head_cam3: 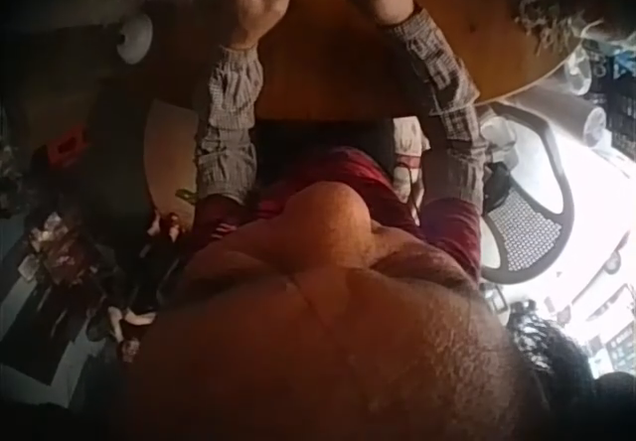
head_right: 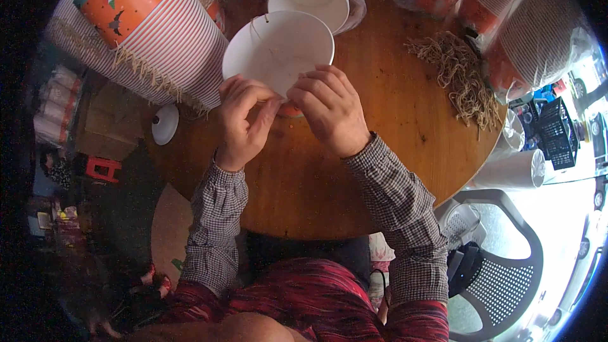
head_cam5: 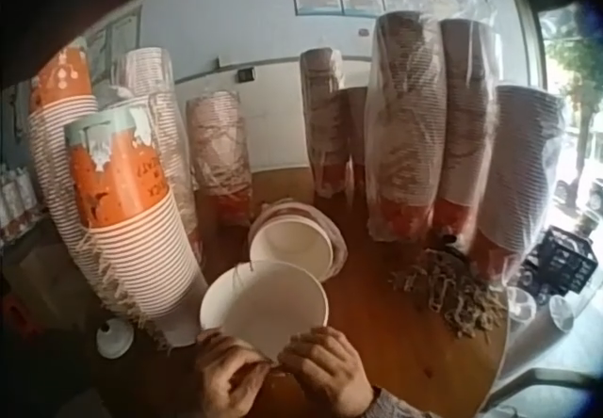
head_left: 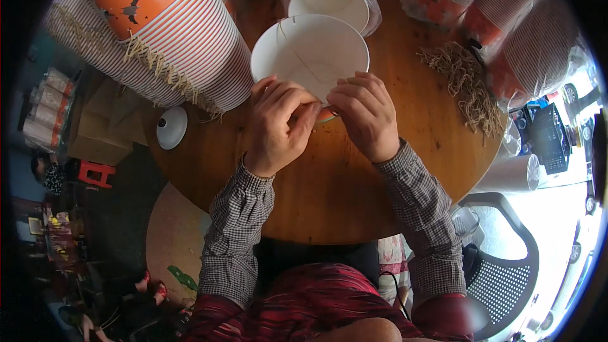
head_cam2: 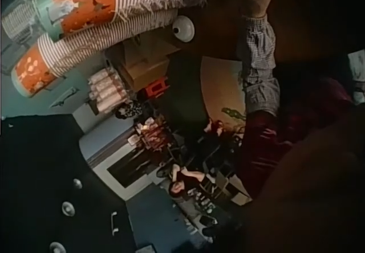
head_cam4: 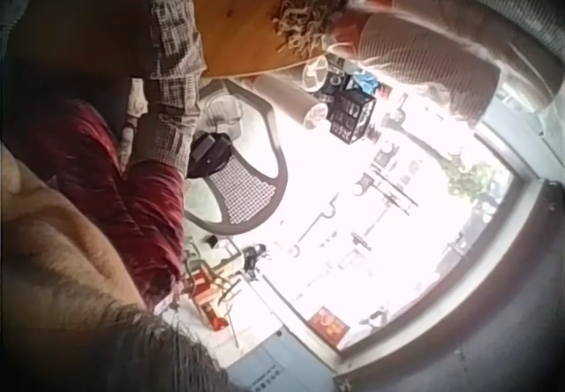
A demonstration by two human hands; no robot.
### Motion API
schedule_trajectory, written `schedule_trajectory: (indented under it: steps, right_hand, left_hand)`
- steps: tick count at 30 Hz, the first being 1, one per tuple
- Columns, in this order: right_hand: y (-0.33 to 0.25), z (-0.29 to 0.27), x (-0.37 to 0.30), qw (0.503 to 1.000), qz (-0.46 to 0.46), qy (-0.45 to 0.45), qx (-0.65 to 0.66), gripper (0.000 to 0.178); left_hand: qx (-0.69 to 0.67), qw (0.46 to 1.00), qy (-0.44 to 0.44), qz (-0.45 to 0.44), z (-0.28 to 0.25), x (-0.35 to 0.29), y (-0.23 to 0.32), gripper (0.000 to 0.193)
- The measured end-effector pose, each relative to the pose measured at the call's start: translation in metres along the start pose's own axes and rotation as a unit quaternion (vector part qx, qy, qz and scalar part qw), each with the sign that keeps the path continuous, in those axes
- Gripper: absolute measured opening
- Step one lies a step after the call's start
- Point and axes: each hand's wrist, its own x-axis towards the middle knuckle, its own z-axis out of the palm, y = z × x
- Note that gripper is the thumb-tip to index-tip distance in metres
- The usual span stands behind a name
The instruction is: Threading string handles through pre-punched holes in paper buckets to assemble them.
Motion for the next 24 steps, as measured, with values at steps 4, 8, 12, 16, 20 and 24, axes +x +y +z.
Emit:
schedule_trajectory:
  steps: [4, 8, 12, 16, 20, 24]
  right_hand:
    - [-0.002, 0.007, -0.006, 0.999, -0.043, 0.017, -0.021, 0.031]
    - [0.002, 0.016, -0.006, 0.999, -0.03, -0.042, -0.009, 0.024]
    - [-0.004, 0.031, -0.023, 0.938, 0.231, -0.177, 0.187, 0.019]
    - [-0.003, 0.044, -0.027, 0.914, 0.283, -0.123, 0.264, 0.022]
    - [0.0, 0.044, -0.028, 0.873, 0.329, -0.104, 0.344, 0.021]
    - [-0.003, 0.041, -0.023, 0.882, 0.34, -0.097, 0.311, 0.017]
  left_hand:
    - [-0.016, 1.0, 0.015, -0.001, 0.0, -0.001, 0.001, 0.009]
    - [0.023, 0.999, 0.03, 0.008, 0.007, -0.003, -0.001, 0.009]
    - [0.018, 1.0, 0.005, -0.018, 0.021, -0.012, -0.012, 0.009]
    - [-0.017, 0.999, -0.007, -0.031, 0.031, -0.018, -0.016, 0.011]
    - [-0.129, 0.985, -0.03, -0.108, 0.034, -0.022, -0.02, 0.011]
    - [-0.191, 0.97, -0.007, -0.153, 0.039, -0.027, -0.029, 0.015]
